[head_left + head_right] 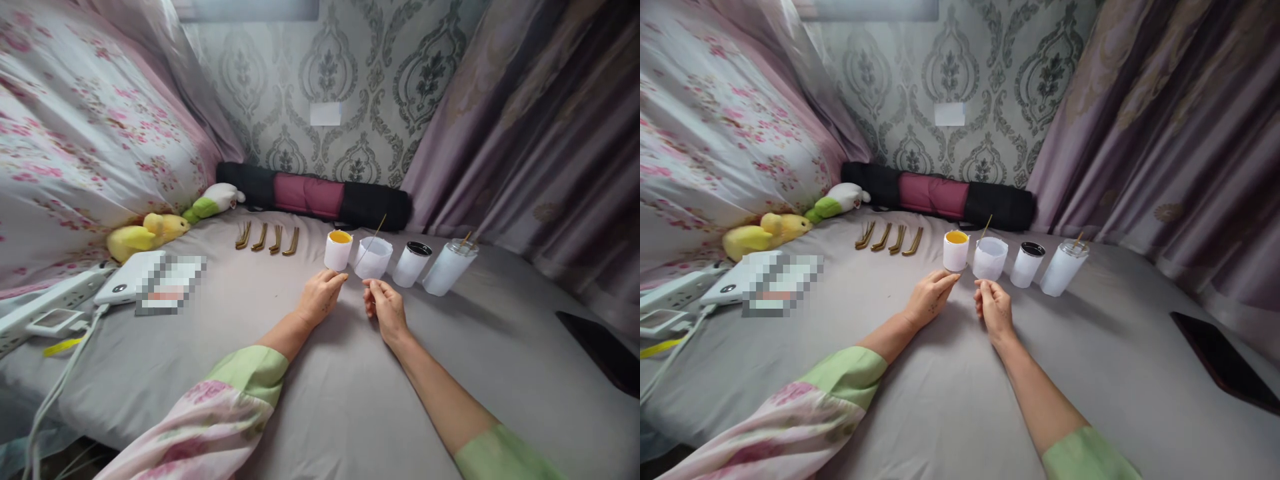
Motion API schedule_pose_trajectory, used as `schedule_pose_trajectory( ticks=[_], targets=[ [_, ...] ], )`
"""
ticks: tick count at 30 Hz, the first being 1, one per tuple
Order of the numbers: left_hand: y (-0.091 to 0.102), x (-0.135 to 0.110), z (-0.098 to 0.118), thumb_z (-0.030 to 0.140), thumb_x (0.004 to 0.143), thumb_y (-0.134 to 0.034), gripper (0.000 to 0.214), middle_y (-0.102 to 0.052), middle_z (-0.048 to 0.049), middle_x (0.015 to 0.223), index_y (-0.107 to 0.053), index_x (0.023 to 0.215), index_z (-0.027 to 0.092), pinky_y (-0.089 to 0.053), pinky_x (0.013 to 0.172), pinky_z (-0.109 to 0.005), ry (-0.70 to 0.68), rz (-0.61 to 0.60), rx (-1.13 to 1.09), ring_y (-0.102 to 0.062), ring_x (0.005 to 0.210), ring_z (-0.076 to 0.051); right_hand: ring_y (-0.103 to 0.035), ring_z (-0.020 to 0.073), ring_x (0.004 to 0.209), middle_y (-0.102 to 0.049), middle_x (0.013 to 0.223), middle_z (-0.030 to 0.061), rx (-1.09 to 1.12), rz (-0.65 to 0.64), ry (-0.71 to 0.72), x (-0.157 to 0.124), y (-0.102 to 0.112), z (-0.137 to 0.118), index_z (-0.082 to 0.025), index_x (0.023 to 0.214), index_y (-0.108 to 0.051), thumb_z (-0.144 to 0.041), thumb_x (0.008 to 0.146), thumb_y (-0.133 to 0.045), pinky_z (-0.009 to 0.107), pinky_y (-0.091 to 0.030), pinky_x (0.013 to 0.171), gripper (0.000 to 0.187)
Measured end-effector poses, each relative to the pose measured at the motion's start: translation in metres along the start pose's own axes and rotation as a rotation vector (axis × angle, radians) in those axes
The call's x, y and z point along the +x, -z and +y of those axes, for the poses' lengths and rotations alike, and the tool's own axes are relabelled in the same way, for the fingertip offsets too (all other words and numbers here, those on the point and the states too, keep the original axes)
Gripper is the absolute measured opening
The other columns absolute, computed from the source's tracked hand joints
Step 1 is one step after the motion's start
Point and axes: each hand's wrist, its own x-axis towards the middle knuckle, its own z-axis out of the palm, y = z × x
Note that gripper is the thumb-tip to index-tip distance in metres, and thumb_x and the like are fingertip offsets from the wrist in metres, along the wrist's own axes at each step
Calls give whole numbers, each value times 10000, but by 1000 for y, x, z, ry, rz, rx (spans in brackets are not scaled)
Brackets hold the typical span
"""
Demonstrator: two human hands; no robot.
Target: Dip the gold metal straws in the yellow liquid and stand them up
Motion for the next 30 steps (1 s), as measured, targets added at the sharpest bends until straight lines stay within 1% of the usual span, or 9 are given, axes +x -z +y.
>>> schedule_pose_trajectory(
  ticks=[7, 12, 23, 30],
  targets=[
    [0, -1, 4, 184, 871, -338, 307, -575, -66, 919, -535, 1105, 197, -426, 745, -278, -84, -97, 54, -518, 839, -153, -400, 48, 395, -494, 582, -42, 16, 29, -16, -1, -1, -2, -168, 872, -558, -331, 713, -532, 157, -292, 309, 229],
    [0, -1, 7, 195, 867, -345, 306, -567, -71, 942, -527, 1113, 187, -418, 756, -285, -140, -147, 76, -506, 863, -164, -407, 46, 393, -501, 585, -46, 14, 42, -23, -2, 1, -4, -167, 890, -547, -297, 690, -525, 152, -302, 310, 240],
    [0, -1, 10, 160, 847, -357, 316, -556, -66, 915, -530, 1107, 205, -410, 735, -281, -124, -190, 95, -501, 856, -174, -404, 44, 386, -504, 574, -46, 35, 56, -25, -4, 3, -5, -164, 907, -544, -282, 666, -528, 151, -309, 319, 269],
    [3, 0, 9, 165, 848, -357, 316, -553, -64, 923, -524, 1113, 206, -407, 712, -272, -143, -220, 106, -493, 848, -174, -395, 44, 398, -494, 584, -49, 40, 37, 2, -5, 4, -6, -165, 930, -551, -258, 672, -512, 156, -318, 328, 277]
  ],
)
